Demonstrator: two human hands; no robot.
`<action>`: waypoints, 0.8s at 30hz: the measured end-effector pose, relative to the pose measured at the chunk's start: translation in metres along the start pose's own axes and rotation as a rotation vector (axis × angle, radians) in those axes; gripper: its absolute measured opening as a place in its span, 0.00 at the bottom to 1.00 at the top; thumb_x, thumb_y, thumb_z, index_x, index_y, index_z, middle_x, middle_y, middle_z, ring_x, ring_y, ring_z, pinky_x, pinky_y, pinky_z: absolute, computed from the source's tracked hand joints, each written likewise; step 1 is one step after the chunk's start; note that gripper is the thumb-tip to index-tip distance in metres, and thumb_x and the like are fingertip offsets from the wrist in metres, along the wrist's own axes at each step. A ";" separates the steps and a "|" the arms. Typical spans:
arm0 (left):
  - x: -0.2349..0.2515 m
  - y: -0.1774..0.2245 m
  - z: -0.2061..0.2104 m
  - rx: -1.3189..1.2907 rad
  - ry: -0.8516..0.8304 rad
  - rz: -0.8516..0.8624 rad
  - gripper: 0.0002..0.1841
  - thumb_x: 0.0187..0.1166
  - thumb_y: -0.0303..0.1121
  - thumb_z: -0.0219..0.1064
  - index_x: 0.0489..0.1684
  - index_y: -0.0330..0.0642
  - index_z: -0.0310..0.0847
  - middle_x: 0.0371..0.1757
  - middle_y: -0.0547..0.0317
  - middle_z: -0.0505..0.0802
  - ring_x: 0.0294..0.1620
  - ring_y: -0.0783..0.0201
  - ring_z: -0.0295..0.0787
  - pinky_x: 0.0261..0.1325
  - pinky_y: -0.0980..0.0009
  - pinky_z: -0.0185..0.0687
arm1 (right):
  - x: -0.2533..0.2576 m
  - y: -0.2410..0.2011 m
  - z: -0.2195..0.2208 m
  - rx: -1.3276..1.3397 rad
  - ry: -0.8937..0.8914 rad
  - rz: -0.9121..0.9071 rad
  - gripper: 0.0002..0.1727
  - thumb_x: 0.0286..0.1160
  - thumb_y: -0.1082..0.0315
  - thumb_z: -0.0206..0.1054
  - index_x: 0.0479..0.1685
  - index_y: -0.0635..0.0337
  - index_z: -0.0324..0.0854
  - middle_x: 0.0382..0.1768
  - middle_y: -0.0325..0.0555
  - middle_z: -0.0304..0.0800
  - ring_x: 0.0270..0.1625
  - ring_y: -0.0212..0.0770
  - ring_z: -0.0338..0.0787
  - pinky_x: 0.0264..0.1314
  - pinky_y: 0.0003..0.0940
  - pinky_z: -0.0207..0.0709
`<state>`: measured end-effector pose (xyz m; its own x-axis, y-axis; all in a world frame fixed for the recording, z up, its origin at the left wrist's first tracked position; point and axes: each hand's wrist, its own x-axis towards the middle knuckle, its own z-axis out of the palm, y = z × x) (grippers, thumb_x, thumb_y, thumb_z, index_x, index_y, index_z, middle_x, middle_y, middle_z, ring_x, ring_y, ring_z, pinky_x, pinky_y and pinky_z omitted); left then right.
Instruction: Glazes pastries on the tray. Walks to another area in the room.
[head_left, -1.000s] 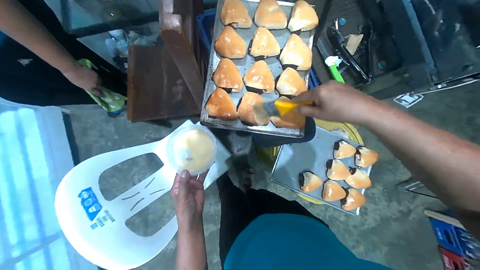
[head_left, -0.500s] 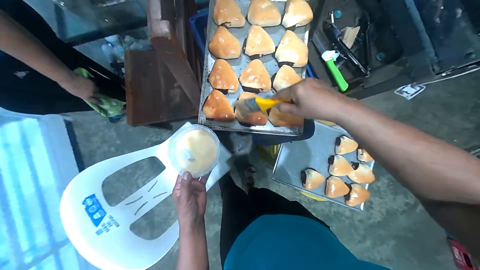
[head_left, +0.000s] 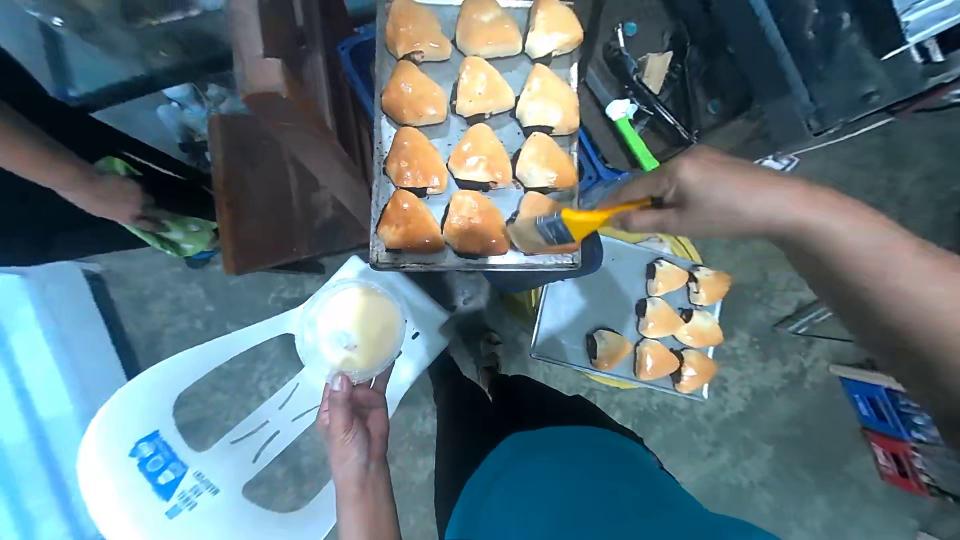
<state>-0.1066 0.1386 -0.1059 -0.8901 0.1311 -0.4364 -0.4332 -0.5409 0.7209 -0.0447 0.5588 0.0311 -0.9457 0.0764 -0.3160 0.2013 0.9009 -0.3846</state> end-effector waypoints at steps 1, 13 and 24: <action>0.001 -0.002 0.003 0.000 -0.015 -0.004 0.26 0.69 0.40 0.78 0.59 0.35 0.75 0.52 0.46 0.94 0.53 0.51 0.95 0.57 0.53 0.93 | 0.000 0.005 0.003 -0.033 -0.041 0.019 0.11 0.79 0.67 0.69 0.53 0.55 0.94 0.35 0.52 0.95 0.38 0.55 0.93 0.43 0.65 0.82; -0.010 -0.022 0.035 0.033 -0.151 -0.071 0.32 0.64 0.44 0.83 0.61 0.33 0.76 0.51 0.44 0.95 0.52 0.50 0.96 0.57 0.52 0.93 | -0.022 0.038 0.010 -0.076 0.143 0.148 0.14 0.84 0.65 0.64 0.58 0.59 0.90 0.39 0.64 0.93 0.44 0.70 0.91 0.46 0.77 0.77; -0.018 -0.028 0.048 0.029 -0.163 -0.094 0.32 0.61 0.44 0.85 0.58 0.33 0.79 0.51 0.44 0.95 0.52 0.49 0.96 0.57 0.51 0.93 | -0.049 0.030 0.025 0.032 0.134 0.038 0.14 0.80 0.65 0.65 0.55 0.58 0.92 0.34 0.54 0.94 0.35 0.55 0.92 0.41 0.63 0.83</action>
<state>-0.0851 0.1910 -0.0929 -0.8555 0.3145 -0.4113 -0.5175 -0.4956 0.6975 0.0137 0.5713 0.0129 -0.9624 0.1688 -0.2128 0.2439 0.8821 -0.4031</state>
